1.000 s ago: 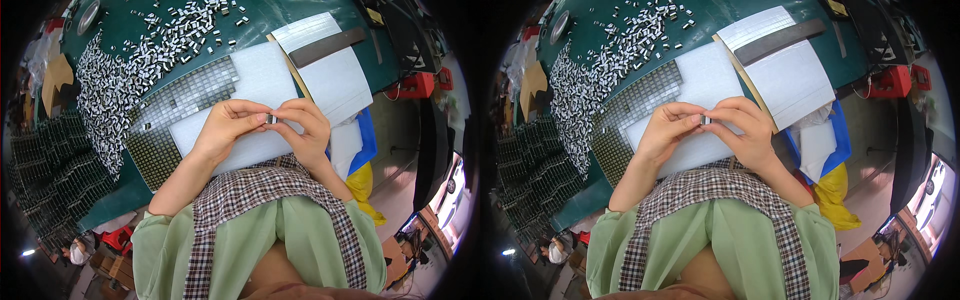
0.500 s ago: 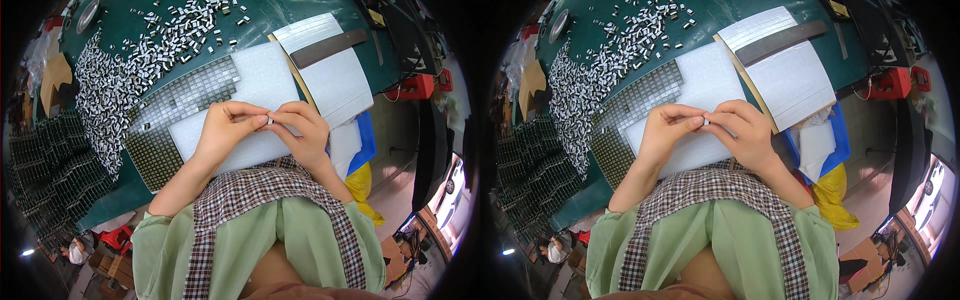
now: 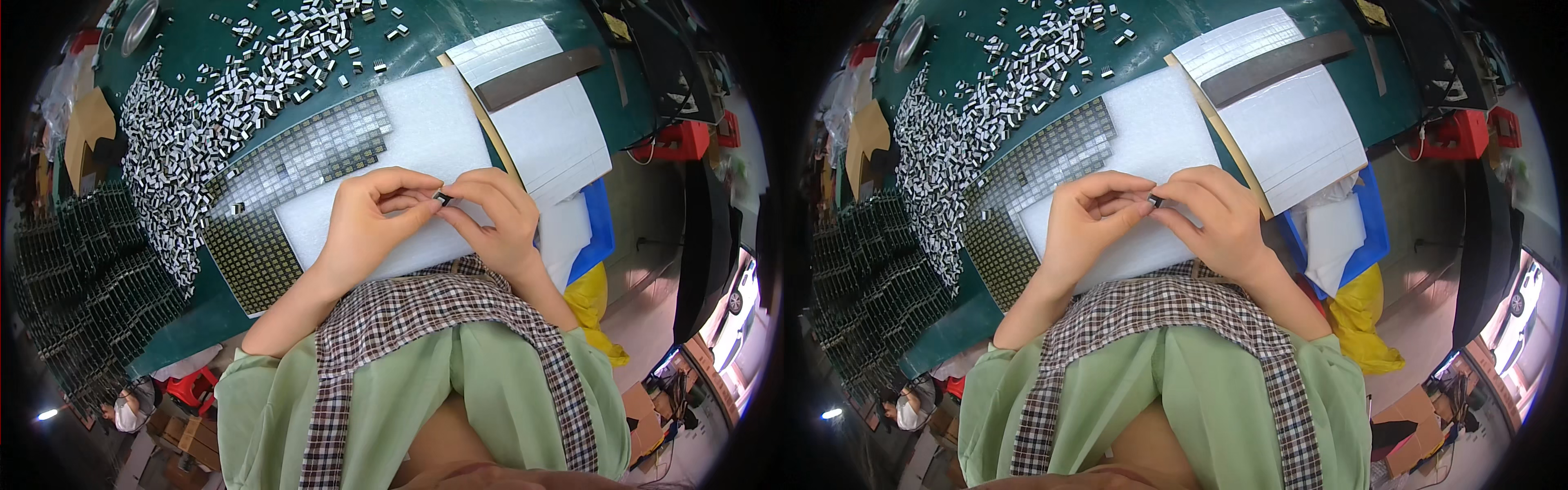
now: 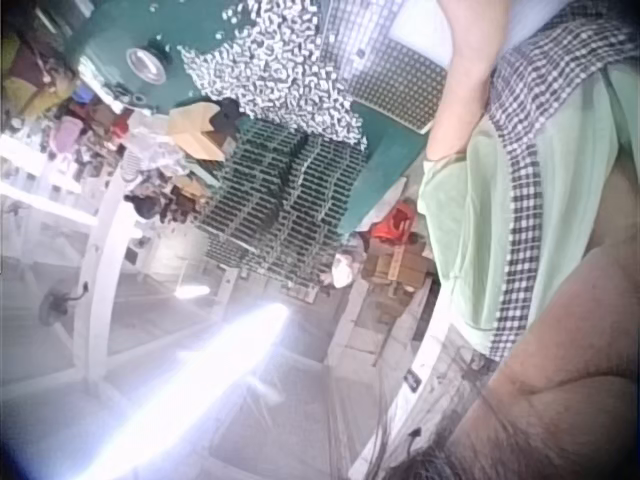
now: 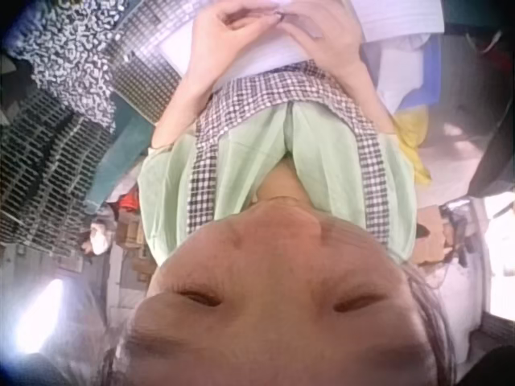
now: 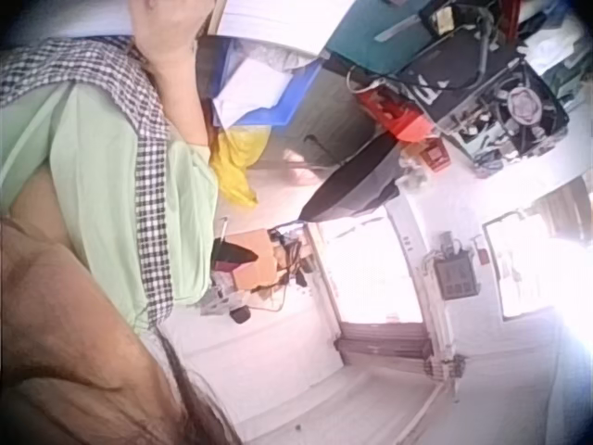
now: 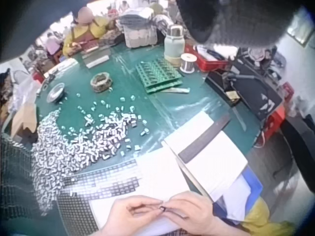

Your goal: The person assembles small electronic housing components by hand, combining LED chips, base plates, and small white housings at a workbench.

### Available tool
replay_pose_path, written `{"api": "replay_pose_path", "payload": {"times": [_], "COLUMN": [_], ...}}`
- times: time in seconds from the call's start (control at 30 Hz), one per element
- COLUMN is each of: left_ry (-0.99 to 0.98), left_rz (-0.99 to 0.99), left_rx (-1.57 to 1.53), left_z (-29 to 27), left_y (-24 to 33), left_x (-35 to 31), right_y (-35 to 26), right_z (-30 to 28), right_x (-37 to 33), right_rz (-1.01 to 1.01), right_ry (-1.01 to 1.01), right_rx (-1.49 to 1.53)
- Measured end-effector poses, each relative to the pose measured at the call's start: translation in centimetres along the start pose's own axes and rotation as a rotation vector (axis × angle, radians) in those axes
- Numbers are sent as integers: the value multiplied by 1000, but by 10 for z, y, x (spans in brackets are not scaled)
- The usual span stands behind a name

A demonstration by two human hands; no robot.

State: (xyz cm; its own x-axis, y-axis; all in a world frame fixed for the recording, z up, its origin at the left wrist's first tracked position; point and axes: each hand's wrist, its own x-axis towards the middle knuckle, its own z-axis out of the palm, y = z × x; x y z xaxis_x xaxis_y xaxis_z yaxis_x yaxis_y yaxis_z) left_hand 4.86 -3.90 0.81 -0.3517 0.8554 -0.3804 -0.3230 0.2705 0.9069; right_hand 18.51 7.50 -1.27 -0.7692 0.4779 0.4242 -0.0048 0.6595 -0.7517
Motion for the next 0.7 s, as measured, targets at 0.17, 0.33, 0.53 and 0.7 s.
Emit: {"api": "replay_pose_path", "payload": {"times": [0.17,0.33,0.53,0.7], "left_ry": [-11,-8,-90,11], "left_rz": [105,-57,-101,-31], "left_rx": [80,-112,-198,-59], "left_z": [1,-1,-7,-10], "left_y": [-1,-3,-7,-7], "left_x": [-1,0,9,9], "right_y": [3,1,-1,4], "right_z": [2,1,1,0], "right_x": [-2,-3,-6,-7], "right_rz": [-44,-50,258,443], "right_ry": [42,72,23,47], "right_rx": [-8,-7,256,486]}}
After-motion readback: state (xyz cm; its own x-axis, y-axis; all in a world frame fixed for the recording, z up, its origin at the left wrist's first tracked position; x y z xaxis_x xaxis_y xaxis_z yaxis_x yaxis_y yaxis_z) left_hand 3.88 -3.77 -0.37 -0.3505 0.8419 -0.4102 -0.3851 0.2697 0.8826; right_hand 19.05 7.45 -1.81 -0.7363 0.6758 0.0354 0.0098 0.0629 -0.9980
